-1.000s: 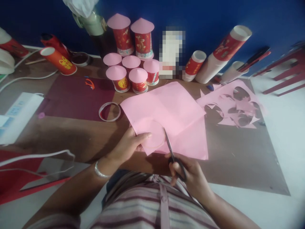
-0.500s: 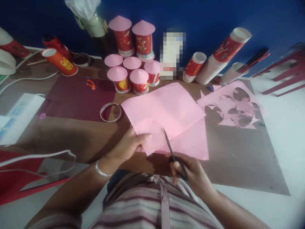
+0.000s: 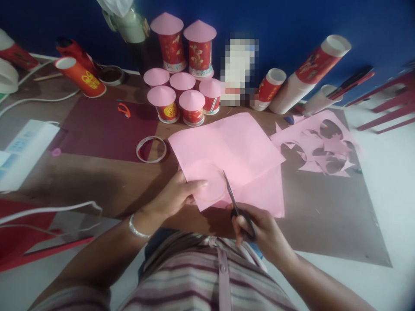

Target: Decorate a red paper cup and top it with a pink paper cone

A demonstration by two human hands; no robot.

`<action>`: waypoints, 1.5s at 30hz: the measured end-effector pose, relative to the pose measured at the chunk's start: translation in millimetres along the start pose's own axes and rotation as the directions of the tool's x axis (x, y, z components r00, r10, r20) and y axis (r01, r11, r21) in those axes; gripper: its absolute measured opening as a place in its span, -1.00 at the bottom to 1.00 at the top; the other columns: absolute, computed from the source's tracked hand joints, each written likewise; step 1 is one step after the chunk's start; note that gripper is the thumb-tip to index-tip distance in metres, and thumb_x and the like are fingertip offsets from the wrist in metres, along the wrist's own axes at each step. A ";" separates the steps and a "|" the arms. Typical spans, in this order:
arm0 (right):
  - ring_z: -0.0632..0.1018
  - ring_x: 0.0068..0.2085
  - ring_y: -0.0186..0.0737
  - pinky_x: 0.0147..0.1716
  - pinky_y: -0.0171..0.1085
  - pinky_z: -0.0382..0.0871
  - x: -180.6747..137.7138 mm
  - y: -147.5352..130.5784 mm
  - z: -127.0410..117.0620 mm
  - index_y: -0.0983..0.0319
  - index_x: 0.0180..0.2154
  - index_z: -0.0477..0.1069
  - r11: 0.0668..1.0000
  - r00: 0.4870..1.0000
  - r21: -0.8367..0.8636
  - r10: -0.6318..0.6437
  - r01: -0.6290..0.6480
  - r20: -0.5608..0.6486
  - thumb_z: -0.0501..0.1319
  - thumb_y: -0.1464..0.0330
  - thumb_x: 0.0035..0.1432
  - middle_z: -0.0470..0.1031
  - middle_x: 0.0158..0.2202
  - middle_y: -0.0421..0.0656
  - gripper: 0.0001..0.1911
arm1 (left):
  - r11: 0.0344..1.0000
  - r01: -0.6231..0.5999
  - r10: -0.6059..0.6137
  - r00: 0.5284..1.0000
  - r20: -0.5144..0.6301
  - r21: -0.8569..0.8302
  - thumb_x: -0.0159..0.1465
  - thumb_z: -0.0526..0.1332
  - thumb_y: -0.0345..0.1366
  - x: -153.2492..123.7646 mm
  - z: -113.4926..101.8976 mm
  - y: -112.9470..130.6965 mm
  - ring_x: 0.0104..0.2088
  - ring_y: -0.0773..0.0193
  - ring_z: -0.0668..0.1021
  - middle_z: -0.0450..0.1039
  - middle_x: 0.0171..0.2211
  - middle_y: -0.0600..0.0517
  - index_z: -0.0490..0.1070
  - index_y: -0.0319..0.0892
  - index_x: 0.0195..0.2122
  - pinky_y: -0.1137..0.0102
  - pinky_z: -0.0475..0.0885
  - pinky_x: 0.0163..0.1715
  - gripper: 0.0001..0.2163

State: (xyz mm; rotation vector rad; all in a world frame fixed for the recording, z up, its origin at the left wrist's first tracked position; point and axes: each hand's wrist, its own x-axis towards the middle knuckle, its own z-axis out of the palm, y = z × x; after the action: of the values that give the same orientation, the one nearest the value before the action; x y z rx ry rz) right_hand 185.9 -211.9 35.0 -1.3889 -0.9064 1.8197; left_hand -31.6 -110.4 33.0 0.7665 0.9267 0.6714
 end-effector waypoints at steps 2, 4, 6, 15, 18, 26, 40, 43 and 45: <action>0.49 -0.58 -0.36 -0.54 -0.35 0.35 0.3 0.2 -0.7 0.30 -0.08 0.54 1.000 1.000 0.002 -0.002 0.002 0.005 0.35 0.00 0.21 0.42 -0.53 -0.25 -0.50 | 1.000 0.001 -0.002 1.000 0.013 0.005 0.13 0.42 -0.20 0.4 -1.1 -0.7 -0.66 0.52 0.26 0.35 -0.56 0.14 0.52 -0.28 -0.16 0.59 0.12 -0.72 -0.68; 0.49 -0.58 -0.37 -0.53 -0.35 0.36 0.4 0.3 -1.4 0.30 -0.09 0.54 1.000 1.000 -0.006 -0.003 0.003 0.015 0.35 0.01 0.22 0.43 -0.53 -0.25 -0.52 | 1.000 0.003 -0.003 1.000 0.019 0.012 0.14 0.42 -0.18 0.7 -2.2 -1.6 -0.67 0.52 0.24 0.33 -0.58 0.14 0.52 -0.28 -0.17 0.59 0.11 -0.72 -0.68; 0.48 -0.58 -0.37 -0.52 -0.35 0.37 0.4 0.1 -2.0 0.29 -0.09 0.55 1.000 1.000 -0.019 -0.005 0.006 0.020 0.34 0.00 0.23 0.42 -0.54 -0.26 -0.51 | 1.000 0.002 -0.002 1.000 0.008 0.021 0.13 0.42 -0.17 0.7 -2.9 -1.8 -0.65 0.51 0.26 0.34 -0.56 0.12 0.53 -0.28 -0.18 0.58 0.12 -0.71 -0.68; 0.50 -0.59 -0.35 -0.51 -0.33 0.36 -0.2 -2.0 -6.7 0.29 -0.14 0.54 0.998 0.999 -0.060 -0.019 0.022 0.037 0.33 -0.01 0.24 0.40 -0.54 -0.26 -0.53 | 1.000 0.010 -0.010 1.000 0.011 0.028 0.15 0.41 -0.18 0.3 -1.2 1.2 -0.64 0.51 0.25 0.33 -0.55 0.11 0.54 -0.29 -0.16 0.58 0.10 -0.70 -0.68; 0.50 -0.58 -0.34 -0.50 -0.33 0.35 -0.8 -1.4 -7.0 0.29 -0.12 0.54 0.997 0.999 -0.070 -0.027 0.030 0.041 0.31 -0.01 0.26 0.41 -0.55 -0.26 -0.52 | 0.999 0.014 -0.015 1.000 0.018 0.033 0.16 0.41 -0.19 0.4 -1.1 1.2 -0.65 0.52 0.25 0.33 -0.55 0.12 0.54 -0.28 -0.13 0.59 0.09 -0.71 -0.68; 0.47 -0.60 -0.34 -0.53 -0.32 0.36 -0.1 -2.1 -6.5 0.29 -0.14 0.54 0.997 0.999 -0.080 -0.008 0.011 0.033 0.31 -0.05 0.23 0.40 -0.57 -0.26 -0.49 | 1.000 0.016 -0.017 1.000 0.020 0.023 0.15 0.42 -0.19 0.8 -1.1 1.6 -0.66 0.53 0.22 0.32 -0.57 0.13 0.54 -0.29 -0.14 0.59 0.07 -0.72 -0.68; 0.49 -0.61 -0.36 -0.58 -0.37 0.34 -1.0 -2.9 -10.4 0.30 -0.12 0.55 1.000 0.999 -0.023 0.009 -0.008 0.033 0.34 0.01 0.23 0.39 -0.55 -0.27 -0.53 | 1.000 0.015 -0.014 0.998 0.062 -0.017 0.17 0.42 -0.21 0.8 -3.4 2.5 -0.68 0.56 0.18 0.25 -0.60 0.18 0.48 -0.26 -0.24 0.60 0.04 -0.74 -0.74; 0.48 -0.60 -0.40 -0.59 -0.41 0.30 -0.5 -1.8 -11.5 0.29 -0.16 0.54 1.000 0.999 -0.010 0.004 -0.004 0.054 0.34 0.04 0.25 0.37 -0.55 -0.27 -0.58 | 0.999 0.034 -0.033 0.998 0.045 -0.014 0.15 0.43 -0.20 0.8 -3.8 2.9 -0.66 0.54 0.22 0.29 -0.58 0.15 0.49 -0.28 -0.22 0.60 0.08 -0.72 -0.71; 0.47 -0.60 -0.42 -0.59 -0.43 0.28 0.5 -1.8 -11.8 0.29 -0.22 0.53 1.000 0.998 -0.002 0.000 0.001 0.067 0.33 0.05 0.26 0.36 -0.55 -0.28 -0.61 | 0.999 0.044 -0.044 0.998 0.049 -0.019 0.14 0.43 -0.20 1.4 -3.9 3.6 -0.65 0.54 0.23 0.31 -0.56 0.14 0.49 -0.29 -0.20 0.60 0.09 -0.72 -0.69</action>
State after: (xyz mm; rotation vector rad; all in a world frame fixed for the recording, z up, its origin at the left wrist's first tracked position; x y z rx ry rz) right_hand 197.4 -209.0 34.0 -1.3355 -0.9430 1.8756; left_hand -35.1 -106.3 33.8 0.7397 0.8885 0.6200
